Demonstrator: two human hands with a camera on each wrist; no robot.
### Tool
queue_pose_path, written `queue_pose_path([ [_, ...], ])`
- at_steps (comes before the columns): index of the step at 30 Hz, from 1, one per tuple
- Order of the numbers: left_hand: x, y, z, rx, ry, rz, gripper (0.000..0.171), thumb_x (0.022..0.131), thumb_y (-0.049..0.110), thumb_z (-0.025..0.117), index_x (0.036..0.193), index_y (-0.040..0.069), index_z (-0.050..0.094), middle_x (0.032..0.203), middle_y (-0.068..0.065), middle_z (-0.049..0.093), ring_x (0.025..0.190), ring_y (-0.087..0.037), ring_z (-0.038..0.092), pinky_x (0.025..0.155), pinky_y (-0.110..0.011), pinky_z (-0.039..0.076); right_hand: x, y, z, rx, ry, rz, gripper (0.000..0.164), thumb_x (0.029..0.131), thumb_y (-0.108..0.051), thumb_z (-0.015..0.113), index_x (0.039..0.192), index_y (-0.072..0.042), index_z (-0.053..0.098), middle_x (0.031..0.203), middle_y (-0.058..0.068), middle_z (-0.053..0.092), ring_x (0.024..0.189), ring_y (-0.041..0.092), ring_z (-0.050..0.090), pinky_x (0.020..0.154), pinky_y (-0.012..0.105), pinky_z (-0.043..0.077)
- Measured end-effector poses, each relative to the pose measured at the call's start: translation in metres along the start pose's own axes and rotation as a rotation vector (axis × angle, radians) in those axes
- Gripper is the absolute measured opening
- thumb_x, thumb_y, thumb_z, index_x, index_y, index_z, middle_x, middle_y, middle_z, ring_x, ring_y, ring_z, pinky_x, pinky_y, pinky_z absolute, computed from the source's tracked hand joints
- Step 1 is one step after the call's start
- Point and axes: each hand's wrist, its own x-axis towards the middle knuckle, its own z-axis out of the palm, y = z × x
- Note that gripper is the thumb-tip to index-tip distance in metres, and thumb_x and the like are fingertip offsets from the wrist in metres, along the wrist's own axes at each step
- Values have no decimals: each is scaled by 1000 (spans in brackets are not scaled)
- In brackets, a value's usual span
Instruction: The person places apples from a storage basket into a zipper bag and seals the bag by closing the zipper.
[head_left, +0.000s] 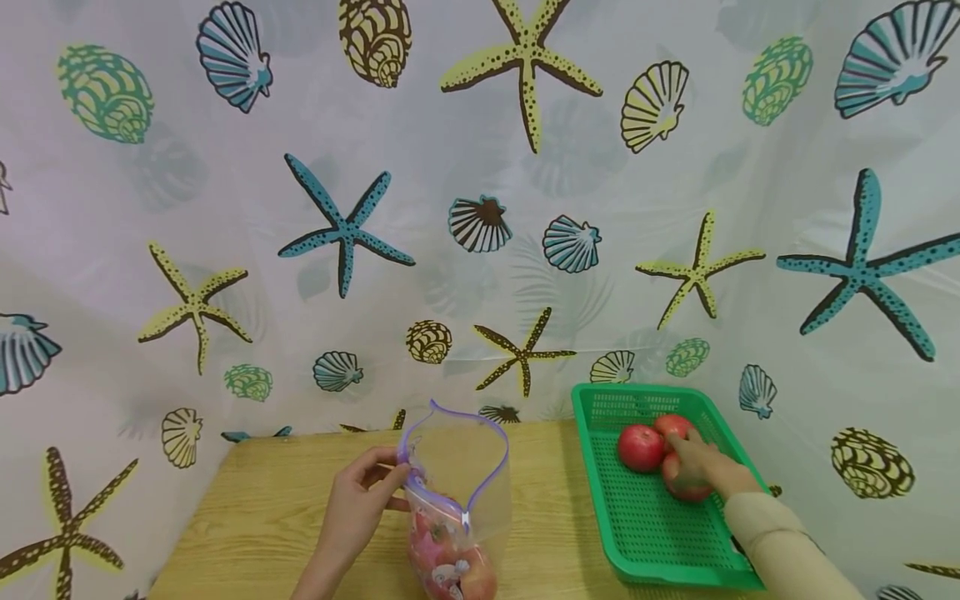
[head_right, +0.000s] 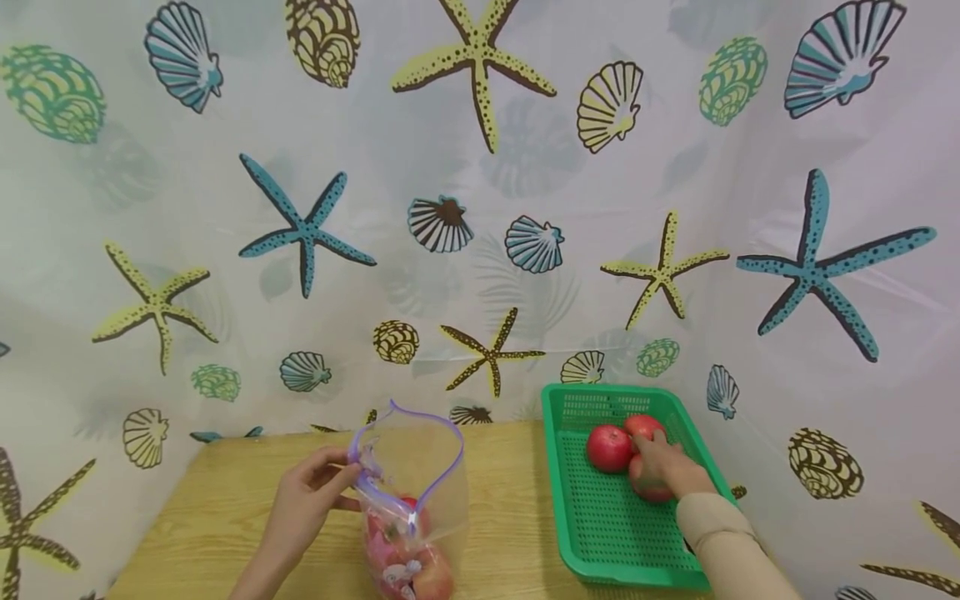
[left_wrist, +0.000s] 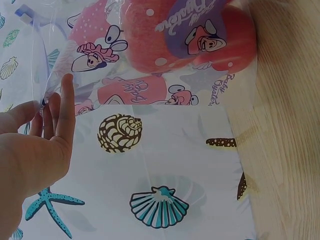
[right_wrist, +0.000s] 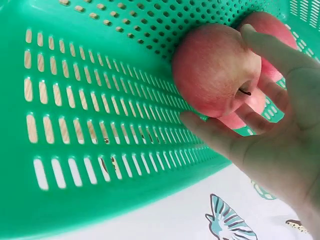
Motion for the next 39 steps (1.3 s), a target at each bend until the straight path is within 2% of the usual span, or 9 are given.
queue_pose_path([
  [3,-1,0,0,-5,-4,16,21,93,12,69,109,-2,68,97,-17,70,79,-17,70,64,-36,61,-1,2,0,3,-10,0,45,76,-9,75,115,-4,52,121,36,40,100,63,48,77,62,48],
  [8,-1,1,1,-20,-5,23,21,93,10,69,110,-2,67,99,-19,69,79,-16,70,63,-35,61,-1,0,-2,4,-38,-1,51,72,0,74,119,-5,52,118,29,42,90,45,50,70,46,46],
  [10,-2,1,1,-22,-5,24,21,93,10,69,110,-2,67,99,-20,68,79,-16,70,63,-35,61,-1,0,-1,-6,-46,-5,52,72,1,73,119,-5,52,119,29,42,91,46,49,69,47,45],
  [14,-2,2,1,-27,-7,23,21,93,10,69,110,-2,67,99,-20,69,79,-16,70,63,-35,61,-1,1,-1,-28,-66,-10,53,71,2,72,119,-6,51,131,36,38,108,65,44,75,55,47],
  [17,-2,2,1,-28,-7,22,22,92,11,70,110,-2,68,98,-20,69,79,-16,70,63,-35,61,-2,0,-2,-46,-71,-15,50,70,2,73,114,-10,52,139,38,35,117,71,38,77,58,47],
  [19,-2,2,1,-23,-5,20,22,92,11,70,110,-1,68,97,-19,69,79,-16,70,63,-35,61,-3,-1,-2,-48,-69,-19,47,70,2,73,110,-12,52,138,37,37,116,70,39,74,55,46],
  [27,-1,1,1,-17,-13,2,18,92,9,69,108,0,68,97,-17,69,80,-18,70,65,-36,61,-8,0,-3,-54,-59,-3,47,72,2,72,112,-14,53,127,27,44,110,59,47,71,49,45],
  [33,-1,0,1,-9,-13,-7,19,92,10,69,108,0,68,97,-18,69,80,-18,70,65,-36,61,-7,1,-3,-65,-41,-26,43,71,-2,72,107,-15,53,128,28,45,107,60,47,71,51,45],
  [39,-1,0,2,-2,-14,-7,20,92,10,69,109,-1,68,97,-18,69,80,-18,70,65,-36,61,-5,3,-2,-80,-13,-62,42,69,-5,70,106,-14,54,119,23,48,96,51,50,71,52,45],
])
